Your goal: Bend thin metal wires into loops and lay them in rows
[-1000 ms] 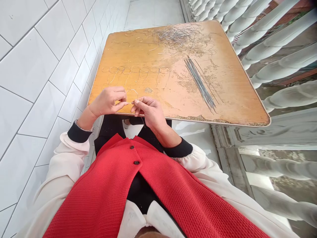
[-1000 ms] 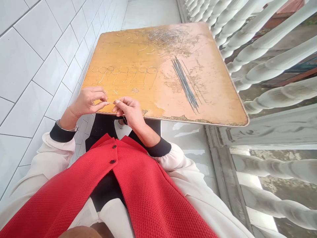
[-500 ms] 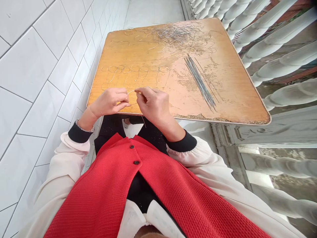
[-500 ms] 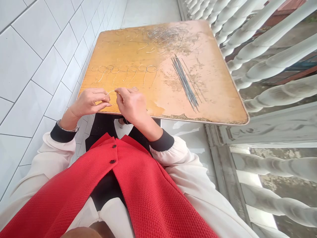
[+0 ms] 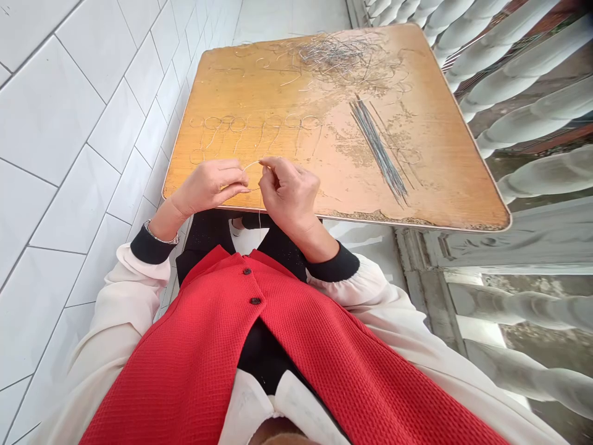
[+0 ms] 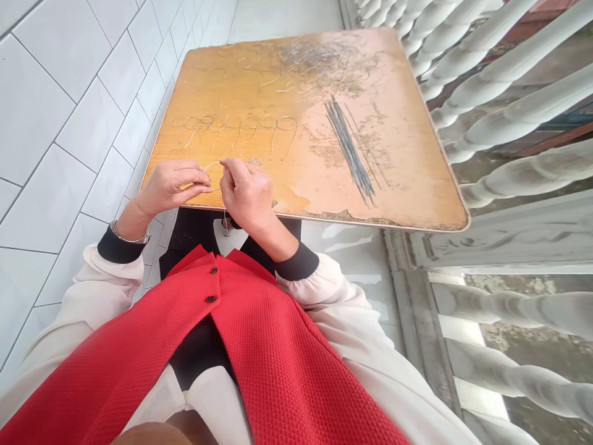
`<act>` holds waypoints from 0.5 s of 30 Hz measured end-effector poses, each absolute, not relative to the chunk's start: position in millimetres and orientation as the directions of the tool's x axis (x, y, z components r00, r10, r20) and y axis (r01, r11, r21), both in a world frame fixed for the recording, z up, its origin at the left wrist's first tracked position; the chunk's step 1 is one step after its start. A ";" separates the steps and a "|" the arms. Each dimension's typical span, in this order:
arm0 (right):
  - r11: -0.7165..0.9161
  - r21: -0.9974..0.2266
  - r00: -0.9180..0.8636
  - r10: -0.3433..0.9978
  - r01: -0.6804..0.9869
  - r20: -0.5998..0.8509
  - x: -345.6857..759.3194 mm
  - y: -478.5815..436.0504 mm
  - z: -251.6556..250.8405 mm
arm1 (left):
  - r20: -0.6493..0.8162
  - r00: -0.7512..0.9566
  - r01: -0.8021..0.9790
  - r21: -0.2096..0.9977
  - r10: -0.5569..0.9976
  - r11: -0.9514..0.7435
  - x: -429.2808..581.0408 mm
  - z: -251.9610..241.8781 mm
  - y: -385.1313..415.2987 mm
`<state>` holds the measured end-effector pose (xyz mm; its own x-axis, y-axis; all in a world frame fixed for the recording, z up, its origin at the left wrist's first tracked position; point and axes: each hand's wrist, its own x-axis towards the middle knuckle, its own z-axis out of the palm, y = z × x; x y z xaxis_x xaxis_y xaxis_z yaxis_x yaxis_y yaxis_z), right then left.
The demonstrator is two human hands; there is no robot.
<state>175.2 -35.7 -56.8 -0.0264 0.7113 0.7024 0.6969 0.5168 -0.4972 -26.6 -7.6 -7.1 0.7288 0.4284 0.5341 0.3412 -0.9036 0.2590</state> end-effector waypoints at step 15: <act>0.087 -0.996 -0.146 0.985 -0.033 0.091 185.8 -58.6 -38.3 | 0.506 0.644 0.335 0.488 0.574 -0.806 -29.9 -9.6 -0.8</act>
<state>185.8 -58.6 -38.3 -0.1455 0.9852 0.0908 -0.0330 0.0869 -0.9957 -29.9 -0.8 -9.6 0.6435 0.5741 0.5063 0.3352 -0.8060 0.4878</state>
